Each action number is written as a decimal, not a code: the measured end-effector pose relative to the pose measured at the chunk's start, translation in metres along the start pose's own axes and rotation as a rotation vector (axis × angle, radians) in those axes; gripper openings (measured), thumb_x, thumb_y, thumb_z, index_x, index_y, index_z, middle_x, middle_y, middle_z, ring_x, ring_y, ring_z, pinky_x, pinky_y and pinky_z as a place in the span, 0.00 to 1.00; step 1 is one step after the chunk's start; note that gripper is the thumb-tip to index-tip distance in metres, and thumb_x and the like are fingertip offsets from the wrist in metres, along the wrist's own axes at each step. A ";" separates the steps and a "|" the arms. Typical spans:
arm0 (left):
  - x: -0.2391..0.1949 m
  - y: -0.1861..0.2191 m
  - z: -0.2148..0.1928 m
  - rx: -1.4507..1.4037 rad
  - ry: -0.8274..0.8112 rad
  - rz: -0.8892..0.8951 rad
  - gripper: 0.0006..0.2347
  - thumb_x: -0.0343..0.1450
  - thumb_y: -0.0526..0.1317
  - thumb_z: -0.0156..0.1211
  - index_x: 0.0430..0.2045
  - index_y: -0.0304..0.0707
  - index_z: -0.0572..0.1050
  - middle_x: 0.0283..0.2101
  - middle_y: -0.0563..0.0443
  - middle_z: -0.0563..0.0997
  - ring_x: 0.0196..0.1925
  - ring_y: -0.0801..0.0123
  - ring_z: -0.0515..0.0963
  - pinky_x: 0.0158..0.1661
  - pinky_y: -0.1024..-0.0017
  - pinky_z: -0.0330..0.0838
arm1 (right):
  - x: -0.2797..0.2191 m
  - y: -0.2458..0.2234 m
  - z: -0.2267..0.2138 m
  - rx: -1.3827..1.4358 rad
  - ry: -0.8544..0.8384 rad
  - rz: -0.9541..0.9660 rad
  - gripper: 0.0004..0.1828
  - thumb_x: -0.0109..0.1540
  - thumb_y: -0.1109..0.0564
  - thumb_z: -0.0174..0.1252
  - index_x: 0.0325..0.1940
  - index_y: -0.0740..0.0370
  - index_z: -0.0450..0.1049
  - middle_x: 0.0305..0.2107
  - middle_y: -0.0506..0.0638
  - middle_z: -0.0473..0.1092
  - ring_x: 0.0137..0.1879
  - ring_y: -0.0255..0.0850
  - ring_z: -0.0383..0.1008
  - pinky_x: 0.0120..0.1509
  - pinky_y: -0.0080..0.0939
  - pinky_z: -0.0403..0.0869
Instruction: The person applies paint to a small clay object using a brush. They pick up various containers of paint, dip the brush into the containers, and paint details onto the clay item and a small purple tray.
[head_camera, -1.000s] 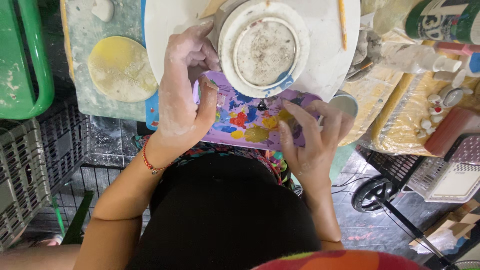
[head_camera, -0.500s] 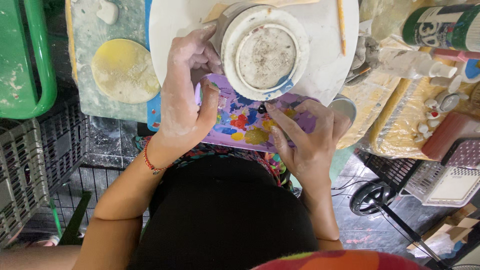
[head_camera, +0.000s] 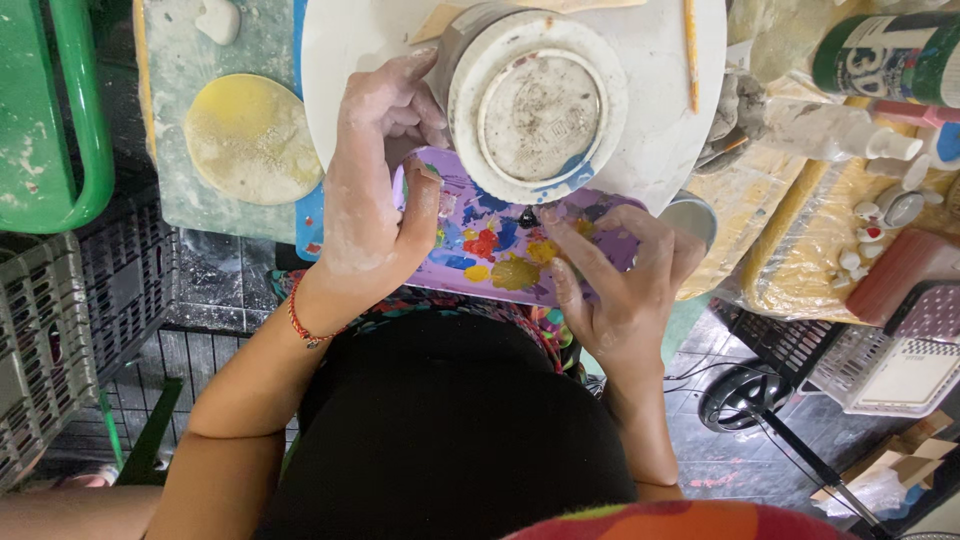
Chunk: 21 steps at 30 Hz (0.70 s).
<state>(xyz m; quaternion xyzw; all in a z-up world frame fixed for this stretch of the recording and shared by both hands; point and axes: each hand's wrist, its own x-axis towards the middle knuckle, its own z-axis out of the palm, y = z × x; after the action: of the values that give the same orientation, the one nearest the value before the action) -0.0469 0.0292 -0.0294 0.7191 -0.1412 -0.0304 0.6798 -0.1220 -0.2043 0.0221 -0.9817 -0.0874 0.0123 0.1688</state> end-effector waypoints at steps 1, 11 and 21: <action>0.000 0.000 0.000 0.004 0.000 -0.004 0.26 0.76 0.19 0.47 0.69 0.37 0.53 0.52 0.48 0.66 0.52 0.72 0.72 0.57 0.76 0.73 | 0.000 0.000 0.000 -0.002 -0.005 -0.018 0.23 0.61 0.54 0.71 0.60 0.43 0.80 0.49 0.50 0.65 0.57 0.46 0.64 0.67 0.51 0.59; 0.001 -0.001 0.001 -0.037 -0.001 -0.018 0.26 0.75 0.19 0.47 0.69 0.36 0.53 0.53 0.48 0.65 0.52 0.73 0.72 0.58 0.77 0.74 | -0.003 0.000 0.002 0.013 -0.042 -0.032 0.24 0.60 0.54 0.71 0.61 0.43 0.80 0.51 0.50 0.65 0.58 0.47 0.63 0.67 0.50 0.59; 0.001 -0.001 0.000 -0.041 -0.001 -0.032 0.26 0.76 0.20 0.48 0.69 0.36 0.53 0.52 0.49 0.65 0.52 0.72 0.72 0.55 0.77 0.73 | -0.004 0.003 0.002 0.017 -0.037 -0.042 0.21 0.61 0.51 0.70 0.59 0.42 0.81 0.51 0.51 0.65 0.58 0.49 0.63 0.67 0.49 0.58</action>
<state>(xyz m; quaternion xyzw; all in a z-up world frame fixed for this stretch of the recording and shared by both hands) -0.0456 0.0284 -0.0301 0.7070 -0.1296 -0.0446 0.6938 -0.1257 -0.2071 0.0188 -0.9778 -0.1108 0.0278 0.1758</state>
